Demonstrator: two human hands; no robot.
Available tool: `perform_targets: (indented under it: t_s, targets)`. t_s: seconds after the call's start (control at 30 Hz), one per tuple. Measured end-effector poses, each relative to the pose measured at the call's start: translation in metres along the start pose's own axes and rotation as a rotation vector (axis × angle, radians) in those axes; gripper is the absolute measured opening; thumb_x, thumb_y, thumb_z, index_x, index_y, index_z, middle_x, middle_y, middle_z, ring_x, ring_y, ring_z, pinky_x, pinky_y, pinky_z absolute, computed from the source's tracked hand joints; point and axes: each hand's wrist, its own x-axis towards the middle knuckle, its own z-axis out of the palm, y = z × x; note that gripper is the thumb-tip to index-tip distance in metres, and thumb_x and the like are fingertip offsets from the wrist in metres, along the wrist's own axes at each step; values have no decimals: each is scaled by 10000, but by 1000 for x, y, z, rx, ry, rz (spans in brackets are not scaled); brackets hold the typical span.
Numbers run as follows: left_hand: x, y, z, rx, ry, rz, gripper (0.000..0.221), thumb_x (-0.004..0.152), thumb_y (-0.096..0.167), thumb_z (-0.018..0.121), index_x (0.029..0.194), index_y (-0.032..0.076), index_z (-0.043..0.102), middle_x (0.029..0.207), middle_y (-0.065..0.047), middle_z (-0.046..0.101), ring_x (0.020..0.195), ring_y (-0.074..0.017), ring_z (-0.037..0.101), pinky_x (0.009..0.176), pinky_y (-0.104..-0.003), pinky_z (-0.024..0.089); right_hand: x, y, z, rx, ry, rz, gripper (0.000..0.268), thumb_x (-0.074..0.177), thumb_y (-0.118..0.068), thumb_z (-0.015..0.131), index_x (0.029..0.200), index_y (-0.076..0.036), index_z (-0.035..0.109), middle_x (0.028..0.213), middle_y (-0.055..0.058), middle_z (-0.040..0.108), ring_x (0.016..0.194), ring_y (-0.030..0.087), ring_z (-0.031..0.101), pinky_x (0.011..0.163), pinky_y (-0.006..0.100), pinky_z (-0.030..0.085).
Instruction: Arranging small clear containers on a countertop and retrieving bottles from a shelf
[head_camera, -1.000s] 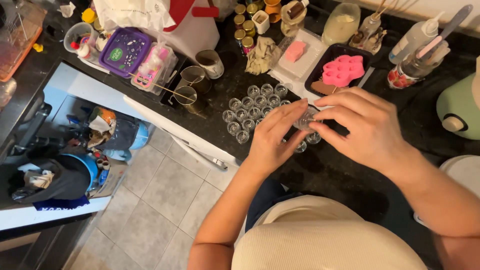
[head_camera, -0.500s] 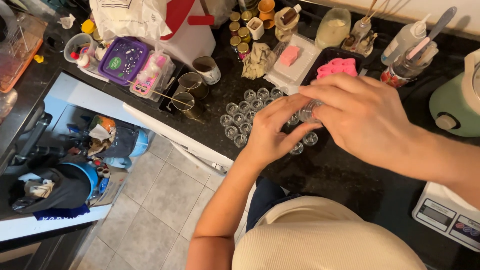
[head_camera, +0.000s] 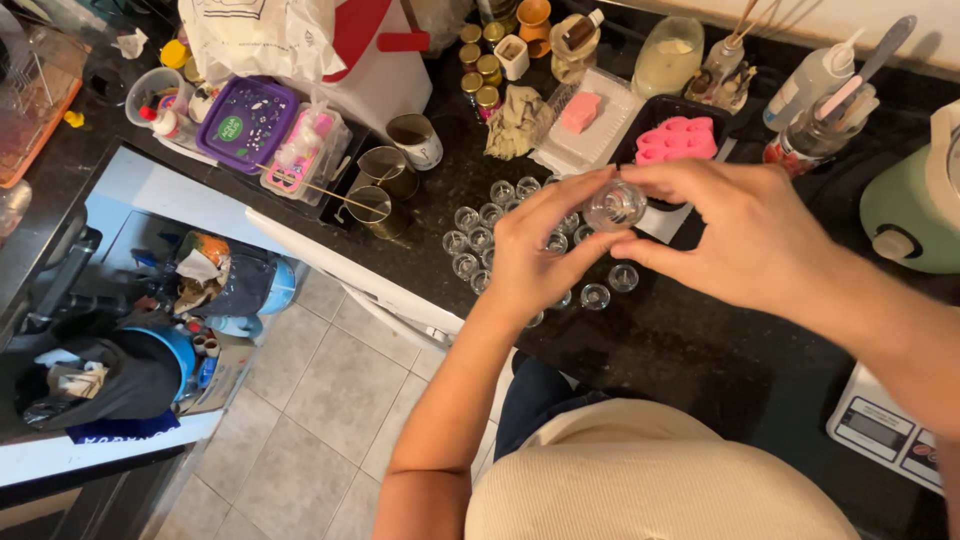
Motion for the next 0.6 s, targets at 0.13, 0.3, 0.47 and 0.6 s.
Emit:
perform_targets:
  t_s: [0.13,0.3,0.47,0.6]
  targets:
    - [-10,-15,5,57,-50,31,533,938,279,788,1375,42,597,1377,-121,670,1227,-250,731,1134,-353,589,-8,7,28,15,147,21,556,803,-244,941,1224,44,721,1068,129,772,865,218,734,854,335,610]
    - [-22,-26,3,103,35,-18,732,721,123,935,1355,-37,606,1262,-261,688,1139,-444,689,976,-535,580,-20,33,79,210,195,231,452,723,-225,964,1060,0,764,926,187,745,889,335,742,721,358,603]
    - [-55,-55,-22,170,40,-85,559,791,128,889,1291,16,664,1240,-170,713,1142,-386,683,988,-498,560,-49,78,158,-73,-40,372,392,671,-397,886,990,-187,801,904,3,752,942,250,677,812,370,559]
    - [-78,-68,-34,215,37,-143,389,802,114,872,1163,68,735,1169,-107,741,1090,-349,698,960,-462,559,-57,88,205,-214,-311,510,363,667,-426,827,938,-189,782,850,-25,747,961,202,655,817,351,561]
